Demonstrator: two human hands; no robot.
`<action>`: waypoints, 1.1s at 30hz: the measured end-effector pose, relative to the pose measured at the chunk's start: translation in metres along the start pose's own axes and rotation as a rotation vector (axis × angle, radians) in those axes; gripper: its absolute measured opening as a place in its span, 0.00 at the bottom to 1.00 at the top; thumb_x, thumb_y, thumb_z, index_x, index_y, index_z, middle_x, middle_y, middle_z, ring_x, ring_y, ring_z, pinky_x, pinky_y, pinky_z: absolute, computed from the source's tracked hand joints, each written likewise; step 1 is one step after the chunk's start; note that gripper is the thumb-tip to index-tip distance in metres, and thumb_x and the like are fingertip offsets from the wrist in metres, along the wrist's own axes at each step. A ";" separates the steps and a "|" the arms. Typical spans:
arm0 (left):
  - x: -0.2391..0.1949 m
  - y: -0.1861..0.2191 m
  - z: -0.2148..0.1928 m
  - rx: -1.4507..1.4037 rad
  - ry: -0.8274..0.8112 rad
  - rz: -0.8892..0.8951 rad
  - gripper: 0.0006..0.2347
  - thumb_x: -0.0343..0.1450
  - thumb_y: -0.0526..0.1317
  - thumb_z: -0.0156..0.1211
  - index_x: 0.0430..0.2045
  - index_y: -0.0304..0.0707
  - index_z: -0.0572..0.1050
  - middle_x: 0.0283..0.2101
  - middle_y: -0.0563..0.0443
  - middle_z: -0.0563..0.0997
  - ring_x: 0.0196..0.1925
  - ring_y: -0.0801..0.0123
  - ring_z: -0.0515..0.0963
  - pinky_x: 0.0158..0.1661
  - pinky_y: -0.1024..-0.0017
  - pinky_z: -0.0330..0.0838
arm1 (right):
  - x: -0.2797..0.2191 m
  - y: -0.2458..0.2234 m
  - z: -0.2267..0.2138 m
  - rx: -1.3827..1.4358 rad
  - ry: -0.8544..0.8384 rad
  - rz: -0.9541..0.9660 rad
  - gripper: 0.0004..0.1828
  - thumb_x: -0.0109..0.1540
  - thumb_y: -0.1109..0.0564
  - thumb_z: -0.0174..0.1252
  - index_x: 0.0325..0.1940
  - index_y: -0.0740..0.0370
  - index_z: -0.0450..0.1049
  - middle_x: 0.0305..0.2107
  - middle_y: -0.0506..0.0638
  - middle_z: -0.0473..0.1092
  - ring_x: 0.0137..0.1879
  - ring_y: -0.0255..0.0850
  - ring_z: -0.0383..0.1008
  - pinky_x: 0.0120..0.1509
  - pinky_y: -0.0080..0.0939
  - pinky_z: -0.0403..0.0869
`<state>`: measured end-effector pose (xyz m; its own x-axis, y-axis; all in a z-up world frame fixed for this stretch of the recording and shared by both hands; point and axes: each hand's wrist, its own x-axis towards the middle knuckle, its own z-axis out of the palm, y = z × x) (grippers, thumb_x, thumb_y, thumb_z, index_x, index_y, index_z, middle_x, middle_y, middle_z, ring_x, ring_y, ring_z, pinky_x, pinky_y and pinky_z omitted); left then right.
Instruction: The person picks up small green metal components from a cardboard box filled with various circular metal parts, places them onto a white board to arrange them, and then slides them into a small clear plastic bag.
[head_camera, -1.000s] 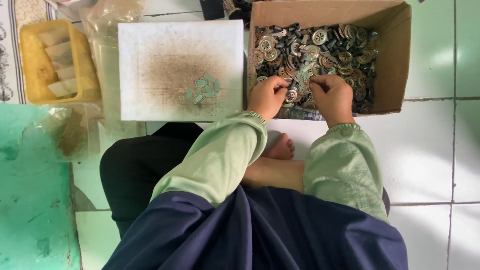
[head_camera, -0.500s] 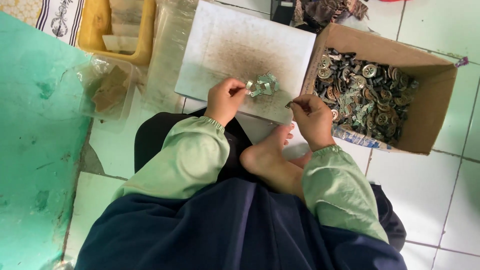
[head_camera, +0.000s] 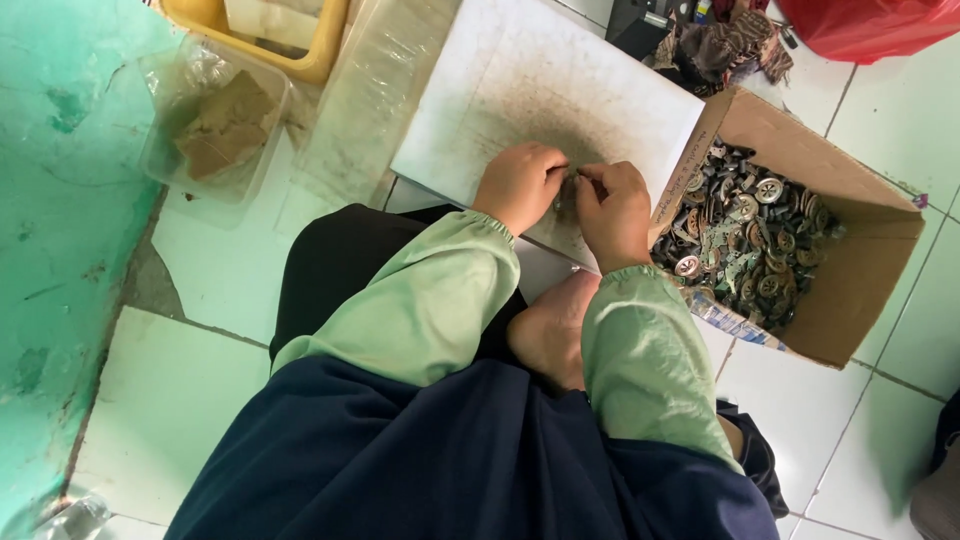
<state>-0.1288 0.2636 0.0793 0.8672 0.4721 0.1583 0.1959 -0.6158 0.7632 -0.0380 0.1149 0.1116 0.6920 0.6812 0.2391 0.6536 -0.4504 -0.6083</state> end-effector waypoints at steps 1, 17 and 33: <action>0.000 0.001 -0.005 0.000 0.000 -0.002 0.04 0.72 0.37 0.60 0.34 0.42 0.81 0.30 0.50 0.82 0.33 0.58 0.85 0.34 0.65 0.83 | 0.000 -0.005 -0.002 0.000 -0.002 0.000 0.07 0.62 0.64 0.67 0.44 0.63 0.82 0.30 0.56 0.73 0.35 0.51 0.76 0.39 0.46 0.77; -0.032 0.079 -0.014 -0.060 0.055 0.487 0.06 0.74 0.29 0.55 0.41 0.31 0.80 0.41 0.42 0.81 0.44 0.52 0.80 0.46 0.59 0.76 | -0.125 0.115 -0.220 -0.120 0.151 0.082 0.06 0.72 0.72 0.64 0.54 0.77 0.81 0.43 0.64 0.76 0.49 0.53 0.76 0.53 0.51 0.76; -0.019 0.174 0.197 -0.094 -0.323 0.816 0.05 0.76 0.37 0.56 0.32 0.36 0.77 0.30 0.50 0.76 0.36 0.60 0.80 0.41 0.65 0.77 | -0.119 0.260 -0.184 -0.334 -0.277 0.473 0.10 0.67 0.60 0.60 0.50 0.58 0.83 0.38 0.56 0.75 0.44 0.53 0.78 0.46 0.55 0.81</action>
<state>-0.0212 0.0234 0.0861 0.8102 -0.3019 0.5024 -0.5668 -0.6221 0.5401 0.1058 -0.1894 0.0646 0.8533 0.4685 -0.2290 0.3881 -0.8638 -0.3212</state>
